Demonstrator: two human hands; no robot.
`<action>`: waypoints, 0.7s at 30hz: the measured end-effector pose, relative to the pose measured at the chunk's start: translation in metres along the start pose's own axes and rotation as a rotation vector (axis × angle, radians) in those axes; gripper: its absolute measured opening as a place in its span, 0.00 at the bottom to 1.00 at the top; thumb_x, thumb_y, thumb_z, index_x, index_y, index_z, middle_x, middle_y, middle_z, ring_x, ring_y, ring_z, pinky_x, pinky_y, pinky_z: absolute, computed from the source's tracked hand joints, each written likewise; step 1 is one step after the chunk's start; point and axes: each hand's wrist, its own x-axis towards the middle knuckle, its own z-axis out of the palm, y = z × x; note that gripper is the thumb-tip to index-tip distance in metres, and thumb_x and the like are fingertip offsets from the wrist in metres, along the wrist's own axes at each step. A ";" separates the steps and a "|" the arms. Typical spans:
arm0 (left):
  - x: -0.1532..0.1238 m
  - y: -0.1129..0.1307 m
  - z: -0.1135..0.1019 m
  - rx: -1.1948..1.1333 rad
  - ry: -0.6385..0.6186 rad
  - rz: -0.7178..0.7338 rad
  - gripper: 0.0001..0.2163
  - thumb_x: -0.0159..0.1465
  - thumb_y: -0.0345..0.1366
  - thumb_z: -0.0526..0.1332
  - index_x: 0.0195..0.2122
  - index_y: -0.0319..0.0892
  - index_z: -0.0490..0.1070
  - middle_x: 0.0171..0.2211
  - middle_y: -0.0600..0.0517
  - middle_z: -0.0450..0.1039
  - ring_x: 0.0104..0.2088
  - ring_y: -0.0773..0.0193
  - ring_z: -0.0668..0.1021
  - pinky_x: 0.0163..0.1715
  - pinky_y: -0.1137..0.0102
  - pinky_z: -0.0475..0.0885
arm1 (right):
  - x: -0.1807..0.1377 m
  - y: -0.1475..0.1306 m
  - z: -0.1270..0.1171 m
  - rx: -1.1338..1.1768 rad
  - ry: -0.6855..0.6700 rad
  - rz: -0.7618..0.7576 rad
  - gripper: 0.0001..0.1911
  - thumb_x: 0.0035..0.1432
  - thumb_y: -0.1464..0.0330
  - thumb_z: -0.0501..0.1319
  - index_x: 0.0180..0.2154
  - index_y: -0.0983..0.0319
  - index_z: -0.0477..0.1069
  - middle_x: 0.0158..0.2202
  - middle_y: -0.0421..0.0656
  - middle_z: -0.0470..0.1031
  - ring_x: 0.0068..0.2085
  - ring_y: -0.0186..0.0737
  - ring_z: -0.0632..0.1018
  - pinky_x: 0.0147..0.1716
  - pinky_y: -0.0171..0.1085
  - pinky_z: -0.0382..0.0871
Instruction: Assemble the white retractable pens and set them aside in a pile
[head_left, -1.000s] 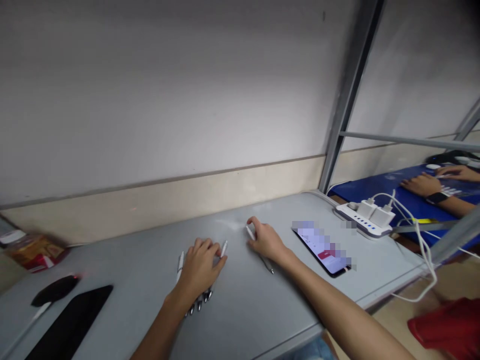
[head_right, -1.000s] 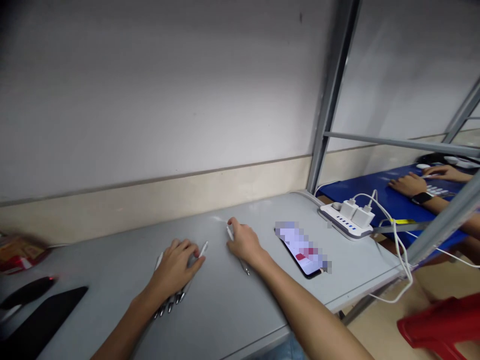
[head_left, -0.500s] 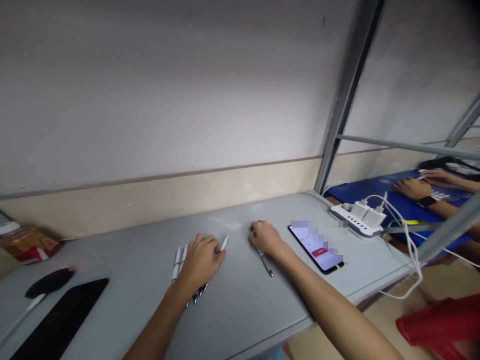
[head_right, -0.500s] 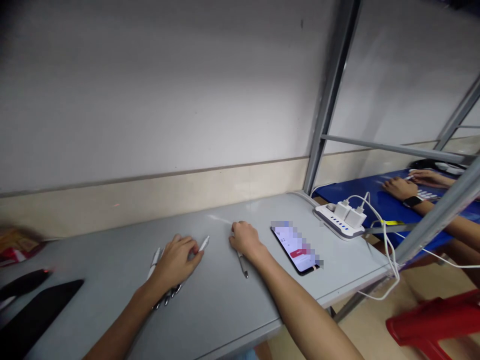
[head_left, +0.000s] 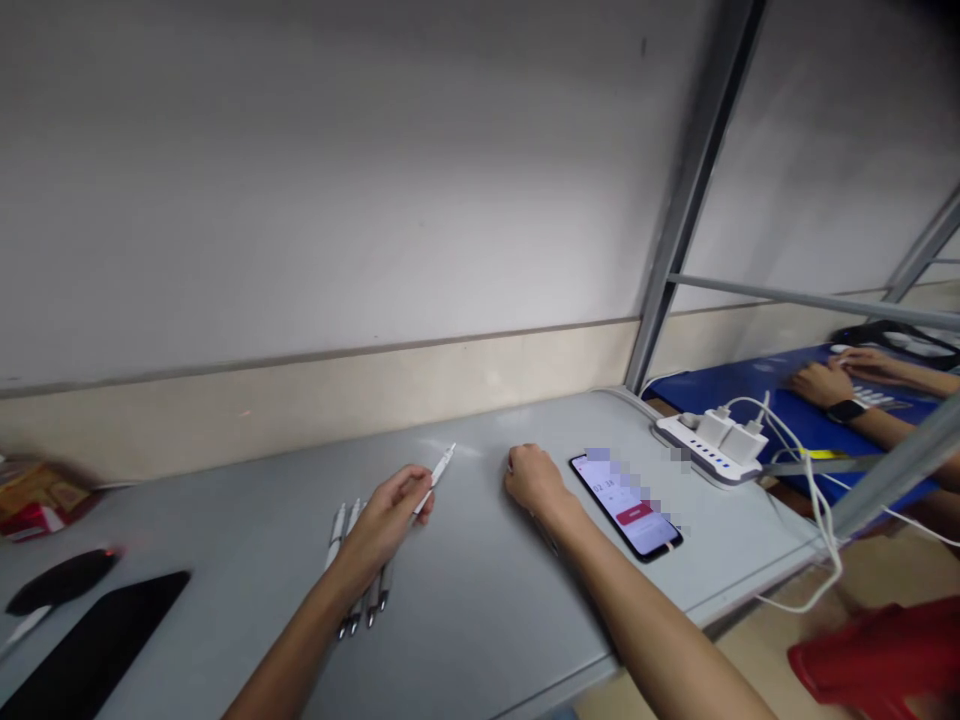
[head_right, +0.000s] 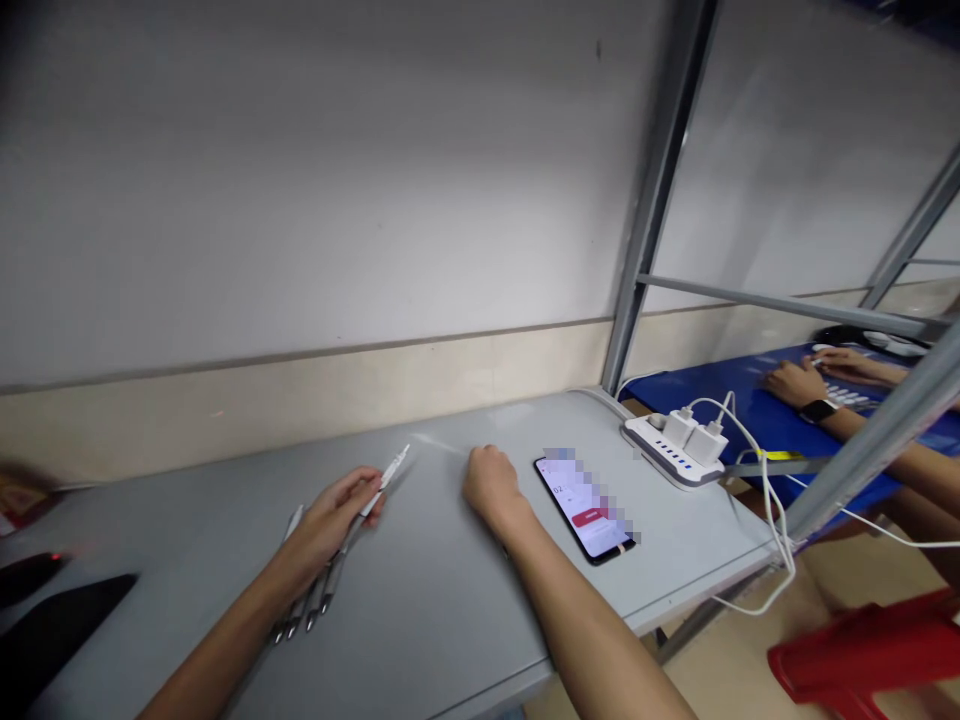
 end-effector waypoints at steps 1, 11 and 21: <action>0.000 -0.001 -0.001 -0.011 0.003 -0.002 0.15 0.62 0.50 0.52 0.36 0.44 0.66 0.22 0.57 0.67 0.23 0.70 0.70 0.26 0.75 0.66 | -0.001 -0.001 -0.001 -0.005 0.001 0.007 0.14 0.55 0.78 0.54 0.42 0.69 0.74 0.43 0.58 0.73 0.43 0.50 0.75 0.38 0.41 0.64; -0.010 -0.001 0.002 0.438 -0.008 0.254 0.13 0.64 0.41 0.52 0.45 0.46 0.72 0.40 0.52 0.77 0.40 0.62 0.76 0.41 0.68 0.70 | -0.019 -0.018 -0.013 0.278 0.151 -0.599 0.28 0.54 0.67 0.65 0.56 0.57 0.64 0.50 0.47 0.69 0.49 0.46 0.68 0.47 0.41 0.62; -0.008 -0.008 -0.016 0.667 0.062 0.383 0.13 0.69 0.42 0.47 0.41 0.45 0.70 0.37 0.51 0.73 0.40 0.61 0.73 0.43 0.66 0.66 | -0.016 -0.025 0.002 0.705 -0.107 -0.463 0.21 0.63 0.55 0.54 0.31 0.64 0.75 0.22 0.38 0.66 0.25 0.32 0.64 0.26 0.32 0.54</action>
